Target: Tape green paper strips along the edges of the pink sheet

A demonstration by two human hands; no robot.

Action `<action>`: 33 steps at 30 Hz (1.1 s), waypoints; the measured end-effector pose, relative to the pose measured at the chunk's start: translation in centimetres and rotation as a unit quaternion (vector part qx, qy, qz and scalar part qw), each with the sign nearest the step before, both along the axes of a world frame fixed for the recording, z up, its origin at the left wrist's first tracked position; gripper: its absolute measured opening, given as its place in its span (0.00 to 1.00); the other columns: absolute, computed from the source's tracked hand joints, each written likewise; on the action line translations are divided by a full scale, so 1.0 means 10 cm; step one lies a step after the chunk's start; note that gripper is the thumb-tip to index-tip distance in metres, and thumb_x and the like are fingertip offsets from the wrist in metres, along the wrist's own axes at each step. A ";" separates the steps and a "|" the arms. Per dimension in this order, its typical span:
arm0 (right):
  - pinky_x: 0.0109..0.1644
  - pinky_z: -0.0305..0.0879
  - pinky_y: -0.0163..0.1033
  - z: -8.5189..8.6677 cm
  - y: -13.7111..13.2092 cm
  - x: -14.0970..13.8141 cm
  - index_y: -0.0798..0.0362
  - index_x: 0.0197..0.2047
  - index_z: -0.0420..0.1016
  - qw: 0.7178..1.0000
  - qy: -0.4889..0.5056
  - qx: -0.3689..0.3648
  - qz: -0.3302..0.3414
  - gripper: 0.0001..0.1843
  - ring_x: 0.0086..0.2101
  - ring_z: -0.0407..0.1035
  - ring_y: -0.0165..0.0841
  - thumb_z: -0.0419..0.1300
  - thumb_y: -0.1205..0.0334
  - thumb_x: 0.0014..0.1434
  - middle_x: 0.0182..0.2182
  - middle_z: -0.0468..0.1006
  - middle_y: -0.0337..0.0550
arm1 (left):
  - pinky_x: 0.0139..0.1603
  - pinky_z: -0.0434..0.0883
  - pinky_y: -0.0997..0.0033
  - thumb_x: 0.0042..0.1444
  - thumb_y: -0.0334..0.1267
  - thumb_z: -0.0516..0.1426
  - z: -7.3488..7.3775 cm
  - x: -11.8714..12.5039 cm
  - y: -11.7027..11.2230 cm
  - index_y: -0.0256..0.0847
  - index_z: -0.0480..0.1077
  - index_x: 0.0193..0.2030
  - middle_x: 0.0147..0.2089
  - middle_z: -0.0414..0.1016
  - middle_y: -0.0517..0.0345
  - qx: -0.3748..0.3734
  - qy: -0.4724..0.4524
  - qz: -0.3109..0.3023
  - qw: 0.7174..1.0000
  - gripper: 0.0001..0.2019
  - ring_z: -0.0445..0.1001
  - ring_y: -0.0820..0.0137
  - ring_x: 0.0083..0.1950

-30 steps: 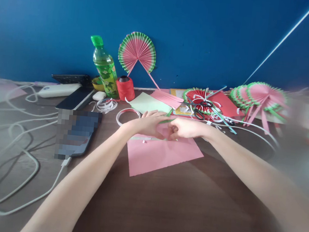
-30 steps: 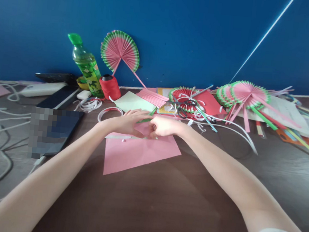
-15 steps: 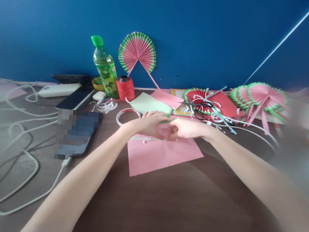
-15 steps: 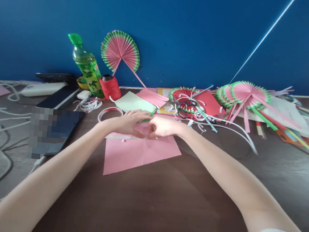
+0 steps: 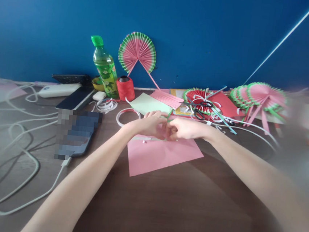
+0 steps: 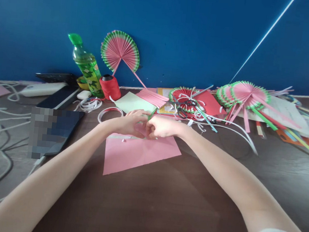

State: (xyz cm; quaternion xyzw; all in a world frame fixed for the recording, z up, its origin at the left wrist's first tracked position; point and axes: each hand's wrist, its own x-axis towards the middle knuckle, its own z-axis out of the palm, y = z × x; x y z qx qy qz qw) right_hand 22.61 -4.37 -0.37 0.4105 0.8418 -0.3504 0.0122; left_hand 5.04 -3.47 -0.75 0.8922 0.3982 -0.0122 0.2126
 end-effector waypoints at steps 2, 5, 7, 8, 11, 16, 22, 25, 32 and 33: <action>0.27 0.56 0.32 0.00 0.00 0.00 0.56 0.32 0.74 1.000 -0.002 -0.003 -0.007 0.10 0.25 0.65 0.28 0.56 0.68 0.43 0.25 0.75 0.39 | 0.64 0.49 0.53 0.45 0.45 0.60 0.00 0.00 0.00 0.45 0.70 0.40 0.67 0.50 0.57 -0.004 0.010 -0.007 1.000 0.15 0.42 0.55 0.68; 0.27 0.56 0.32 -0.02 0.01 0.01 0.56 0.31 0.74 1.000 -0.004 -0.002 -0.012 0.09 0.25 0.65 0.28 0.57 0.67 0.43 0.25 0.76 0.39 | 0.64 0.49 0.53 0.46 0.45 0.60 -0.01 -0.01 0.01 0.48 0.73 0.38 0.67 0.49 0.62 -0.001 0.012 -0.017 1.000 0.11 0.41 0.56 0.68; 0.27 0.57 0.32 -0.03 0.02 0.01 0.56 0.31 0.74 1.000 -0.004 -0.005 -0.010 0.09 0.25 0.65 0.28 0.56 0.67 0.43 0.25 0.75 0.39 | 0.64 0.50 0.54 0.46 0.45 0.60 -0.02 -0.02 0.02 0.47 0.73 0.36 0.67 0.50 0.63 0.006 0.014 -0.017 1.000 0.11 0.43 0.56 0.68; 0.27 0.57 0.32 -0.03 0.02 0.02 0.56 0.31 0.73 1.000 -0.003 -0.010 -0.007 0.10 0.25 0.66 0.28 0.56 0.67 0.43 0.25 0.75 0.39 | 0.64 0.50 0.54 0.46 0.45 0.59 -0.03 -0.02 0.03 0.47 0.73 0.36 0.67 0.50 0.63 0.006 0.016 -0.017 1.000 0.11 0.43 0.56 0.67; 0.28 0.58 0.32 -0.03 0.02 0.02 0.56 0.31 0.73 1.000 0.003 -0.025 -0.003 0.10 0.26 0.67 0.29 0.55 0.68 0.43 0.25 0.76 0.40 | 0.64 0.49 0.53 0.46 0.45 0.58 -0.06 -0.03 0.05 0.49 0.74 0.36 0.67 0.51 0.64 0.004 0.018 -0.019 1.000 0.10 0.44 0.55 0.67; 0.27 0.58 0.31 -0.01 0.02 0.01 0.56 0.31 0.72 1.000 -0.001 -0.030 -0.002 0.09 0.26 0.66 0.28 0.55 0.68 0.43 0.25 0.75 0.39 | 0.64 0.49 0.54 0.46 0.45 0.57 -0.08 -0.05 0.06 0.49 0.74 0.36 0.67 0.51 0.65 0.012 0.015 -0.023 1.000 0.10 0.44 0.56 0.67; 0.27 0.58 0.31 0.01 0.02 0.02 0.56 0.31 0.71 0.999 -0.001 -0.037 -0.002 0.08 0.25 0.66 0.28 0.55 0.68 0.44 0.25 0.75 0.39 | 0.65 0.47 0.53 0.46 0.44 0.58 -0.05 -0.05 0.04 0.48 0.74 0.35 0.67 0.51 0.65 0.007 0.015 -0.018 1.000 0.09 0.42 0.59 0.68; 0.27 0.57 0.31 0.00 0.02 0.03 0.56 0.30 0.71 0.999 0.000 -0.033 -0.002 0.08 0.24 0.65 0.27 0.55 0.67 0.44 0.24 0.75 0.39 | 0.65 0.46 0.52 0.46 0.45 0.58 -0.05 -0.05 0.04 0.48 0.74 0.35 0.67 0.51 0.64 -0.001 0.013 -0.020 1.000 0.10 0.42 0.57 0.68; 0.28 0.57 0.32 -0.02 0.05 0.04 0.55 0.32 0.72 0.999 0.011 -0.040 0.011 0.09 0.25 0.66 0.28 0.56 0.66 0.45 0.24 0.75 0.38 | 0.65 0.47 0.53 0.47 0.43 0.58 -0.07 -0.07 0.06 0.47 0.74 0.33 0.66 0.54 0.64 0.003 -0.012 -0.024 1.000 0.08 0.45 0.56 0.67; 0.28 0.57 0.32 -0.02 0.06 0.04 0.55 0.32 0.72 0.999 0.013 -0.041 0.012 0.09 0.25 0.65 0.28 0.55 0.66 0.45 0.24 0.75 0.37 | 0.65 0.48 0.53 0.47 0.43 0.58 -0.07 -0.07 0.06 0.47 0.74 0.33 0.66 0.53 0.64 0.000 -0.009 -0.023 1.000 0.07 0.45 0.56 0.67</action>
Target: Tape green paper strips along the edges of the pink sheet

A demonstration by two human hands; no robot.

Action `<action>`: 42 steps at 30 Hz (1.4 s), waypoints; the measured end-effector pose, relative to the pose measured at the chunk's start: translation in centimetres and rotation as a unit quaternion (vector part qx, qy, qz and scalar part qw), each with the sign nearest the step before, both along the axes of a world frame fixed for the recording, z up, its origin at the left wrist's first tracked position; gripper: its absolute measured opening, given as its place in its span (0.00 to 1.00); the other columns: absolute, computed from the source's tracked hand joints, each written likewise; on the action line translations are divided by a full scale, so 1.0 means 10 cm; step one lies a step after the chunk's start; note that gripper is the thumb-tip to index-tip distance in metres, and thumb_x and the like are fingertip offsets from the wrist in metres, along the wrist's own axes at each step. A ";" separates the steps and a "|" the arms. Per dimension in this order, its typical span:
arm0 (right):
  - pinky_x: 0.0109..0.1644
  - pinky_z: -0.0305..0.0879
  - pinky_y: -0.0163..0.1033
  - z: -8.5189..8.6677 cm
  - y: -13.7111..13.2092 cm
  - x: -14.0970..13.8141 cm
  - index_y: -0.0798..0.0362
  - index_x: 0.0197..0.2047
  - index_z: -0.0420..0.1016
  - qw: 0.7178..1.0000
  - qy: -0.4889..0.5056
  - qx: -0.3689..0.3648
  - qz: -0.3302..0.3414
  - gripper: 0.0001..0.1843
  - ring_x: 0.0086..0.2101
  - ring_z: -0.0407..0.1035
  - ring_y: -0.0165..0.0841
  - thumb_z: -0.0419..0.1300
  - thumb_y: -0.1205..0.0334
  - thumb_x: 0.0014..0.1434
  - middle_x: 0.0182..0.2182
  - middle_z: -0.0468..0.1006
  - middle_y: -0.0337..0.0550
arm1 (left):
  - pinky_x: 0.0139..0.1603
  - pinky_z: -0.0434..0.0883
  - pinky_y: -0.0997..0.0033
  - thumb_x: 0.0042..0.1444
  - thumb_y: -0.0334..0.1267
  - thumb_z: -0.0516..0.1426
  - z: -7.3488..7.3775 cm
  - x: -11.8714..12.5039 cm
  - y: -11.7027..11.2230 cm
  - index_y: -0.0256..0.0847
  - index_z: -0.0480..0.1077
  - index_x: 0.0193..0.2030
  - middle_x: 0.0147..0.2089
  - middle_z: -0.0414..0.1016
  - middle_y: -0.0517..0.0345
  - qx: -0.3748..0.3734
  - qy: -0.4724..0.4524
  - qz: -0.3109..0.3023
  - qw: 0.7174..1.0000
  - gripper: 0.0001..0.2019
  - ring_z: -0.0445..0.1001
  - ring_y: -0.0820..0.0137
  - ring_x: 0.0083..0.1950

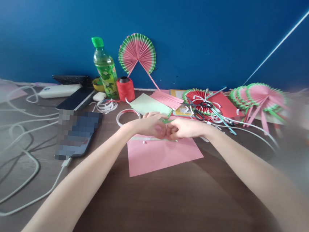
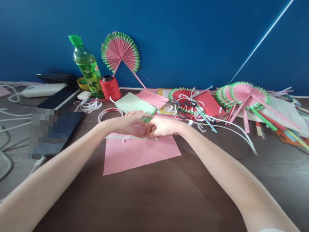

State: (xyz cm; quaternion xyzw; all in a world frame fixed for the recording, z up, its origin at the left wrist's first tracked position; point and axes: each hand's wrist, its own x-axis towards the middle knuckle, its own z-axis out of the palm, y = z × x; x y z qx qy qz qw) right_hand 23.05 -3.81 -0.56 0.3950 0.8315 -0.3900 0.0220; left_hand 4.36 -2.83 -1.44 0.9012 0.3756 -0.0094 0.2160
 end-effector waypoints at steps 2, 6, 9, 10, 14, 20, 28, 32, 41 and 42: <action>0.28 0.57 0.32 -0.01 0.00 0.01 0.55 0.32 0.72 1.000 0.005 -0.003 0.000 0.09 0.25 0.65 0.27 0.55 0.66 0.44 0.24 0.75 0.37 | 0.64 0.48 0.54 0.48 0.42 0.57 0.01 0.00 0.00 0.47 0.74 0.34 0.66 0.54 0.65 -0.003 0.005 -0.001 1.000 0.07 0.44 0.57 0.67; 0.29 0.58 0.32 -0.03 0.02 0.01 0.56 0.33 0.73 1.000 0.011 -0.017 0.000 0.10 0.25 0.66 0.27 0.56 0.66 0.45 0.25 0.75 0.38 | 0.64 0.48 0.56 0.48 0.43 0.57 -0.01 0.00 0.01 0.47 0.74 0.34 0.66 0.55 0.64 0.001 0.000 -0.009 1.000 0.08 0.45 0.58 0.67; 0.30 0.59 0.32 -0.03 0.04 0.01 0.56 0.34 0.73 0.999 0.021 -0.025 0.003 0.11 0.26 0.66 0.28 0.56 0.65 0.45 0.25 0.75 0.38 | 0.64 0.49 0.56 0.47 0.45 0.57 -0.02 0.01 0.00 0.48 0.74 0.37 0.66 0.54 0.63 0.001 0.001 0.007 1.000 0.11 0.46 0.58 0.66; 0.30 0.59 0.32 -0.04 0.04 0.01 0.56 0.34 0.73 0.999 0.024 -0.027 0.005 0.11 0.26 0.66 0.27 0.56 0.65 0.46 0.26 0.75 0.38 | 0.64 0.49 0.55 0.47 0.45 0.57 -0.01 0.01 0.00 0.48 0.73 0.37 0.66 0.54 0.62 0.002 0.002 0.013 1.000 0.11 0.47 0.57 0.66; 0.28 0.56 0.32 -0.04 0.06 0.03 0.56 0.35 0.74 0.998 0.032 -0.044 0.004 0.12 0.25 0.64 0.27 0.56 0.64 0.46 0.25 0.75 0.38 | 0.64 0.50 0.55 0.47 0.46 0.57 0.03 0.03 -0.04 0.47 0.74 0.33 0.66 0.55 0.65 0.005 0.012 0.014 1.000 0.09 0.45 0.56 0.67; 0.24 0.50 0.32 -0.05 0.07 0.05 0.56 0.36 0.74 0.998 0.042 -0.049 -0.006 0.12 0.21 0.57 0.24 0.54 0.65 0.48 0.20 0.68 0.34 | 0.64 0.49 0.53 0.48 0.42 0.56 0.07 0.02 -0.02 0.49 0.74 0.37 0.67 0.53 0.66 -0.013 0.017 0.009 1.000 0.10 0.43 0.56 0.68; 0.21 0.50 0.30 -0.04 0.09 0.06 0.58 0.32 0.72 0.994 0.067 -0.071 -0.056 0.08 0.17 0.56 0.22 0.57 0.61 0.50 0.18 0.66 0.34 | 0.59 0.59 0.65 0.53 0.44 0.51 0.37 -0.17 0.03 0.43 0.72 0.37 0.61 0.64 0.60 -0.040 -0.076 0.070 0.994 0.12 0.64 0.64 0.58; 0.19 0.49 0.30 -0.05 0.09 0.08 0.57 0.32 0.70 0.984 0.106 -0.109 -0.092 0.06 0.15 0.58 0.23 0.56 0.64 0.52 0.14 0.65 0.32 | 0.45 0.65 0.67 0.48 0.44 0.53 0.45 -0.38 0.10 0.41 0.70 0.37 0.45 0.75 0.55 -0.018 0.015 0.191 0.981 0.12 0.72 0.64 0.44; 0.21 0.51 0.31 -0.09 0.11 0.02 0.57 0.32 0.70 0.954 0.210 0.021 -0.213 0.08 0.14 0.57 0.23 0.56 0.61 0.54 0.11 0.63 0.31 | 0.26 0.57 0.70 0.32 0.31 0.54 0.34 -0.51 0.19 0.41 0.63 0.19 0.18 0.63 0.62 -0.019 0.187 0.129 0.974 0.03 0.64 0.69 0.25; 0.22 0.51 0.31 -0.11 0.11 0.01 0.57 0.32 0.70 0.948 0.221 0.044 -0.223 0.09 0.15 0.56 0.23 0.55 0.60 0.55 0.11 0.62 0.31 | 0.26 0.58 0.70 0.33 0.31 0.53 0.37 -0.51 0.19 0.41 0.63 0.19 0.18 0.63 0.62 -0.020 0.185 0.131 0.974 0.03 0.64 0.69 0.25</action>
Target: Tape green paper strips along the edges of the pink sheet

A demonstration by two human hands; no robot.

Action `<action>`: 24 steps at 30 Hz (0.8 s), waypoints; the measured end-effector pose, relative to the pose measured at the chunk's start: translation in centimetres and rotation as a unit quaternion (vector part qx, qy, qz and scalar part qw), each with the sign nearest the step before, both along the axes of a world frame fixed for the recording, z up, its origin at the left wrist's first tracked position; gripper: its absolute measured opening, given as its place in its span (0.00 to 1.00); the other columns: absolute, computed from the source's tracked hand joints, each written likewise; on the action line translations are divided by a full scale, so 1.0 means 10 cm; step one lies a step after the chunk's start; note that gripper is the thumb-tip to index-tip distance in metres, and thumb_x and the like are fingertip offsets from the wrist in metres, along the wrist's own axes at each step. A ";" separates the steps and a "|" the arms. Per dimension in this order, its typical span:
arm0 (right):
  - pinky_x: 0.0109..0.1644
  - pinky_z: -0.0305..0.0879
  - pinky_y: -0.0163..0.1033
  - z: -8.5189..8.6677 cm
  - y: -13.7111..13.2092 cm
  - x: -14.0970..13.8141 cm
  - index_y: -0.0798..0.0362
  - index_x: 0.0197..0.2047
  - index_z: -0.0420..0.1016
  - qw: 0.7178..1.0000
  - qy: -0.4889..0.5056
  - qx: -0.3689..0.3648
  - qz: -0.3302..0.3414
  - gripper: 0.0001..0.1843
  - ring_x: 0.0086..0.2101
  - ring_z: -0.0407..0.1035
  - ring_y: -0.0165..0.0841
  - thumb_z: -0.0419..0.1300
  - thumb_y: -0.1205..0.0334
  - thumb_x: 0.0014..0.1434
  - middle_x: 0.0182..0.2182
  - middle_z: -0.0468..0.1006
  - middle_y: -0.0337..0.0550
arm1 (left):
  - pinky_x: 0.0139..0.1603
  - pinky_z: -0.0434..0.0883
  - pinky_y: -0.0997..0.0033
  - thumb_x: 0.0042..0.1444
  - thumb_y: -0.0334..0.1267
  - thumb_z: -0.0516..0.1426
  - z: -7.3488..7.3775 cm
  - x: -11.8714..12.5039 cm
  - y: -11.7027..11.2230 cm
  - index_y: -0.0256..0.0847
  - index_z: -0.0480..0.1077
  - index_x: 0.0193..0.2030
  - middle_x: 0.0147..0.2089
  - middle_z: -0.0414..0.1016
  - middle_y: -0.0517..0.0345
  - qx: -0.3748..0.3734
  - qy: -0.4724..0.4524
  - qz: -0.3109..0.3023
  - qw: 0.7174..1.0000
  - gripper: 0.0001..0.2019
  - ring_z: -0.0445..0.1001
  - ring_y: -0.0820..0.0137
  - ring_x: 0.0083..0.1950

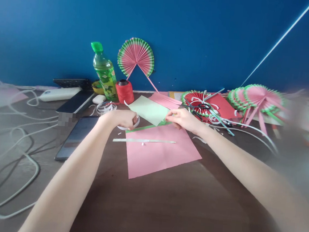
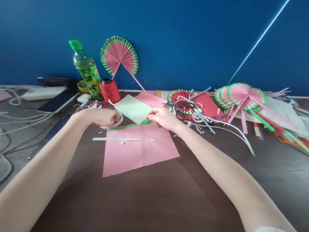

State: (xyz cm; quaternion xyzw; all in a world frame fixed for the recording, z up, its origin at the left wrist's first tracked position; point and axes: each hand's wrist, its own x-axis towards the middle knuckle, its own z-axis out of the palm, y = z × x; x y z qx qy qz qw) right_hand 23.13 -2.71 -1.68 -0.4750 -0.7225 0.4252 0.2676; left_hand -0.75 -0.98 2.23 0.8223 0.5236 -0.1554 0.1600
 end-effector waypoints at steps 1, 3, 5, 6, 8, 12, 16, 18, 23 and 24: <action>0.23 0.51 0.32 -0.03 0.00 -0.01 0.57 0.32 0.70 1.000 0.004 0.023 -0.016 0.09 0.15 0.55 0.23 0.55 0.59 0.55 0.12 0.62 0.31 | 0.27 0.59 0.70 0.34 0.32 0.53 0.04 -0.01 -0.01 0.41 0.65 0.21 0.20 0.66 0.61 0.004 -0.017 0.009 1.000 0.03 0.66 0.68 0.26; 0.25 0.51 0.33 -0.08 -0.01 -0.04 0.57 0.33 0.70 0.997 0.010 0.066 -0.049 0.11 0.17 0.57 0.24 0.55 0.57 0.55 0.15 0.65 0.33 | 0.32 0.63 0.71 0.36 0.34 0.54 0.14 -0.03 -0.05 0.42 0.69 0.30 0.30 0.74 0.58 0.007 -0.095 0.030 0.995 0.10 0.71 0.66 0.34; 0.27 0.53 0.33 -0.12 -0.05 -0.08 0.56 0.35 0.70 0.991 0.025 0.111 -0.071 0.13 0.20 0.61 0.27 0.53 0.55 0.57 0.18 0.66 0.34 | 0.39 0.65 0.71 0.41 0.37 0.55 0.23 -0.02 -0.10 0.42 0.70 0.42 0.43 0.75 0.57 -0.018 -0.195 0.028 0.980 0.17 0.72 0.65 0.42; 0.28 0.55 0.34 -0.13 -0.08 -0.10 0.55 0.37 0.69 0.987 0.033 0.139 -0.080 0.14 0.22 0.63 0.28 0.52 0.54 0.58 0.19 0.66 0.35 | 0.41 0.66 0.71 0.43 0.39 0.55 0.25 -0.01 -0.12 0.42 0.68 0.45 0.46 0.75 0.56 -0.038 -0.242 0.021 0.969 0.19 0.72 0.65 0.45; 0.32 0.60 0.36 -0.13 -0.15 -0.14 0.54 0.40 0.68 0.972 0.045 0.209 -0.100 0.14 0.27 0.66 0.32 0.49 0.53 0.60 0.25 0.71 0.40 | 0.45 0.66 0.70 0.48 0.40 0.54 0.24 0.06 -0.16 0.41 0.66 0.49 0.47 0.75 0.55 -0.071 -0.341 0.004 0.937 0.20 0.72 0.66 0.47; 0.51 0.62 0.44 -0.14 -0.22 -0.20 0.50 0.51 0.64 0.938 0.060 0.324 -0.107 0.16 0.49 0.65 0.37 0.49 0.58 0.60 0.50 0.69 0.50 | 0.48 0.65 0.67 0.53 0.39 0.53 0.01 0.28 -0.16 0.38 0.61 0.53 0.43 0.76 0.51 -0.055 -0.493 -0.005 0.868 0.20 0.72 0.67 0.48; 0.59 0.58 0.47 -0.19 -0.20 -0.21 0.49 0.56 0.60 0.933 0.056 0.335 -0.119 0.21 0.57 0.58 0.38 0.50 0.59 0.60 0.56 0.63 0.51 | 0.41 0.65 0.69 0.52 0.37 0.53 -0.24 0.42 -0.14 0.37 0.59 0.53 0.42 0.75 0.51 -0.073 -0.547 0.015 0.834 0.20 0.71 0.68 0.44; 0.60 0.58 0.47 -0.22 -0.18 -0.21 0.49 0.56 0.60 0.930 0.062 0.343 -0.114 0.20 0.58 0.57 0.38 0.50 0.60 0.60 0.56 0.62 0.51 | 0.39 0.65 0.70 0.52 0.37 0.54 -0.30 0.45 -0.13 0.38 0.58 0.53 0.42 0.74 0.52 -0.085 -0.559 0.022 0.825 0.21 0.71 0.69 0.43; 0.59 0.60 0.49 -0.27 -0.15 -0.21 0.48 0.54 0.63 0.924 0.094 0.356 -0.100 0.19 0.57 0.58 0.39 0.52 0.60 0.59 0.55 0.64 0.49 | 0.42 0.66 0.69 0.50 0.35 0.56 -0.42 0.46 -0.10 0.40 0.58 0.51 0.39 0.74 0.55 -0.090 -0.587 0.016 0.805 0.21 0.73 0.68 0.43; 0.58 0.61 0.50 -0.28 -0.15 -0.20 0.47 0.53 0.64 0.924 0.100 0.355 -0.099 0.18 0.57 0.58 0.39 0.52 0.60 0.59 0.55 0.65 0.48 | 0.42 0.66 0.68 0.50 0.35 0.57 -0.44 0.45 -0.09 0.39 0.59 0.51 0.38 0.75 0.55 -0.096 -0.595 0.016 0.798 0.21 0.73 0.68 0.43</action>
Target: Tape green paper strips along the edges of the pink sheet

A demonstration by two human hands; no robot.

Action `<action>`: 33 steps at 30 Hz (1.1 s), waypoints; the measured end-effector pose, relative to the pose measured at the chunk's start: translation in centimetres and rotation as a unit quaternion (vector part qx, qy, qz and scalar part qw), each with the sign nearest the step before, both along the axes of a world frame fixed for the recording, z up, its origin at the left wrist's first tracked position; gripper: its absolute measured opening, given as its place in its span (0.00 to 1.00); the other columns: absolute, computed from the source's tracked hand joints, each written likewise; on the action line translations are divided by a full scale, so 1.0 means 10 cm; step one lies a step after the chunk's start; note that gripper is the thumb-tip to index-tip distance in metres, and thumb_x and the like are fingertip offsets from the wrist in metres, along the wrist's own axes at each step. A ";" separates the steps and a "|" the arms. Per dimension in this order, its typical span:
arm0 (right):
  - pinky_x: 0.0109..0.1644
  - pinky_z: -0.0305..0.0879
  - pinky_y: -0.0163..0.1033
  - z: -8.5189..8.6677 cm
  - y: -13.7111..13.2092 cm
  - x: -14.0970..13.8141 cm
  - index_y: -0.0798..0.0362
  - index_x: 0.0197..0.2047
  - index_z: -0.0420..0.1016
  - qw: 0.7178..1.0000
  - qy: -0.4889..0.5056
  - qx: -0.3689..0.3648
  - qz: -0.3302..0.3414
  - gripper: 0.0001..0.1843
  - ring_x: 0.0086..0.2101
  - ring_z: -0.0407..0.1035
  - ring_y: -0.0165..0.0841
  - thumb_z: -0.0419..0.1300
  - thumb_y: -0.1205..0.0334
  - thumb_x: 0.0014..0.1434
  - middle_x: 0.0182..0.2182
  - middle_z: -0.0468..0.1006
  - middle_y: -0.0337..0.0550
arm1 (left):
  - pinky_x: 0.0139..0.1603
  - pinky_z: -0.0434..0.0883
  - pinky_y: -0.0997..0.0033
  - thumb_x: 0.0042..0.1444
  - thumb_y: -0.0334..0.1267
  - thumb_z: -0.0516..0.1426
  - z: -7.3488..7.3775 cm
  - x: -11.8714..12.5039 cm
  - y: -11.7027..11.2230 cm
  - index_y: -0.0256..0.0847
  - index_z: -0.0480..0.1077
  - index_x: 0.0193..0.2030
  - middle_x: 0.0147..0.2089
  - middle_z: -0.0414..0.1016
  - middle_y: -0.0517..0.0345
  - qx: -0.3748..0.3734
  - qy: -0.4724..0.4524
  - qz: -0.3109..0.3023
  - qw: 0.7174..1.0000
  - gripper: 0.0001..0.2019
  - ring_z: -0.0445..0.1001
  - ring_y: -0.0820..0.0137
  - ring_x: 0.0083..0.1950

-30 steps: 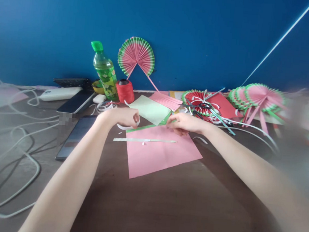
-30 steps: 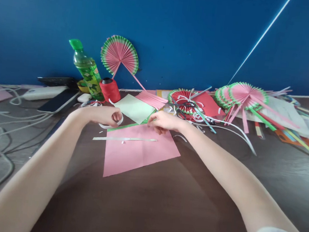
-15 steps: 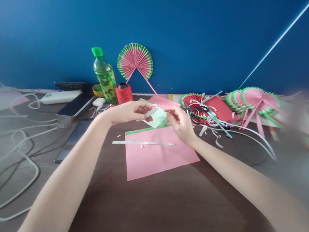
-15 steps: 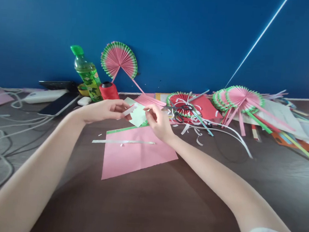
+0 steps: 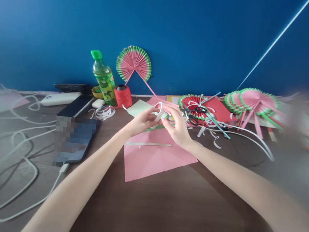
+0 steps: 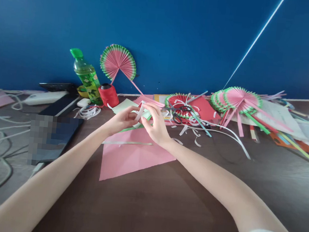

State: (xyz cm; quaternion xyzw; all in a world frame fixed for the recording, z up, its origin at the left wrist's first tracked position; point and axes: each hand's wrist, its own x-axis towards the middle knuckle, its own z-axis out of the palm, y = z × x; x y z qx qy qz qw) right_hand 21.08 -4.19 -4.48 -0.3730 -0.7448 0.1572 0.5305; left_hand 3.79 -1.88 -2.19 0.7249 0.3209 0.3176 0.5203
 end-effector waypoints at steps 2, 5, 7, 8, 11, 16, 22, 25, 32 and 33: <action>0.57 0.62 0.51 -0.01 0.00 0.00 0.46 0.51 0.66 1.000 0.007 -0.002 0.010 0.16 0.56 0.59 0.40 0.53 0.60 0.59 0.54 0.66 0.47 | 0.43 0.66 0.67 0.49 0.35 0.58 -0.05 -0.01 0.02 0.39 0.60 0.50 0.37 0.75 0.54 -0.016 -0.021 -0.004 1.000 0.21 0.74 0.67 0.43; 0.59 0.60 0.51 -0.04 0.01 0.00 0.47 0.49 0.67 1.000 0.013 -0.001 0.028 0.14 0.56 0.60 0.39 0.53 0.63 0.59 0.53 0.67 0.47 | 0.44 0.67 0.67 0.48 0.33 0.58 -0.10 -0.02 0.04 0.38 0.61 0.50 0.38 0.76 0.54 -0.034 -0.037 -0.012 0.999 0.21 0.74 0.67 0.44; 0.59 0.60 0.51 -0.05 0.02 -0.01 0.48 0.49 0.65 0.999 0.030 0.000 0.038 0.14 0.55 0.62 0.38 0.54 0.64 0.58 0.52 0.69 0.47 | 0.45 0.67 0.68 0.47 0.31 0.59 -0.11 -0.02 0.04 0.38 0.63 0.48 0.38 0.76 0.54 -0.034 -0.033 -0.018 0.999 0.19 0.74 0.68 0.44; 0.59 0.60 0.50 -0.06 0.03 -0.01 0.48 0.50 0.64 0.998 0.040 -0.002 0.040 0.15 0.54 0.63 0.38 0.54 0.64 0.58 0.51 0.69 0.47 | 0.45 0.67 0.68 0.47 0.31 0.59 -0.10 -0.02 0.04 0.38 0.64 0.46 0.38 0.76 0.54 -0.032 -0.028 -0.021 0.999 0.18 0.74 0.68 0.44; 0.57 0.62 0.50 -0.08 0.05 -0.01 0.48 0.50 0.63 0.998 0.051 -0.009 0.031 0.16 0.52 0.65 0.38 0.55 0.62 0.58 0.49 0.70 0.47 | 0.45 0.66 0.68 0.45 0.28 0.59 -0.08 -0.01 0.03 0.37 0.65 0.42 0.34 0.76 0.57 -0.039 -0.010 -0.034 0.999 0.15 0.74 0.70 0.40; 0.55 0.63 0.50 -0.08 0.04 -0.02 0.48 0.50 0.64 1.000 0.025 -0.006 0.014 0.18 0.51 0.64 0.40 0.58 0.56 0.57 0.49 0.69 0.48 | 0.43 0.65 0.69 0.44 0.27 0.58 -0.07 -0.02 0.03 0.37 0.66 0.37 0.32 0.74 0.61 -0.059 0.009 -0.059 0.996 0.11 0.72 0.73 0.37; 0.57 0.61 0.51 -0.07 0.02 -0.01 0.46 0.49 0.64 0.999 -0.003 0.039 0.022 0.15 0.53 0.63 0.40 0.58 0.59 0.57 0.49 0.68 0.47 | 0.46 0.65 0.68 0.43 0.26 0.57 -0.09 -0.05 0.06 0.36 0.67 0.36 0.33 0.72 0.60 -0.066 0.001 -0.079 0.995 0.11 0.72 0.72 0.39; 0.58 0.60 0.53 -0.06 0.00 -0.02 0.46 0.48 0.65 0.998 -0.030 0.060 0.019 0.14 0.54 0.62 0.40 0.57 0.63 0.58 0.50 0.68 0.46 | 0.46 0.65 0.68 0.43 0.26 0.57 -0.09 -0.05 0.06 0.36 0.68 0.35 0.33 0.72 0.59 -0.064 0.000 -0.077 0.995 0.10 0.71 0.72 0.39; 0.59 0.59 0.53 -0.04 -0.02 -0.03 0.45 0.48 0.66 0.997 -0.041 0.063 0.026 0.14 0.54 0.62 0.40 0.55 0.67 0.58 0.51 0.68 0.45 | 0.46 0.66 0.66 0.45 0.28 0.58 -0.10 -0.04 0.06 0.37 0.69 0.36 0.33 0.72 0.59 -0.048 0.003 -0.085 0.995 0.09 0.71 0.71 0.39; 0.58 0.59 0.53 -0.04 -0.02 -0.03 0.45 0.47 0.66 0.997 -0.040 0.061 0.025 0.14 0.54 0.62 0.40 0.55 0.67 0.58 0.50 0.69 0.45 | 0.47 0.66 0.66 0.46 0.28 0.58 -0.10 -0.04 0.06 0.37 0.69 0.36 0.33 0.72 0.59 -0.046 0.005 -0.087 0.995 0.09 0.71 0.71 0.39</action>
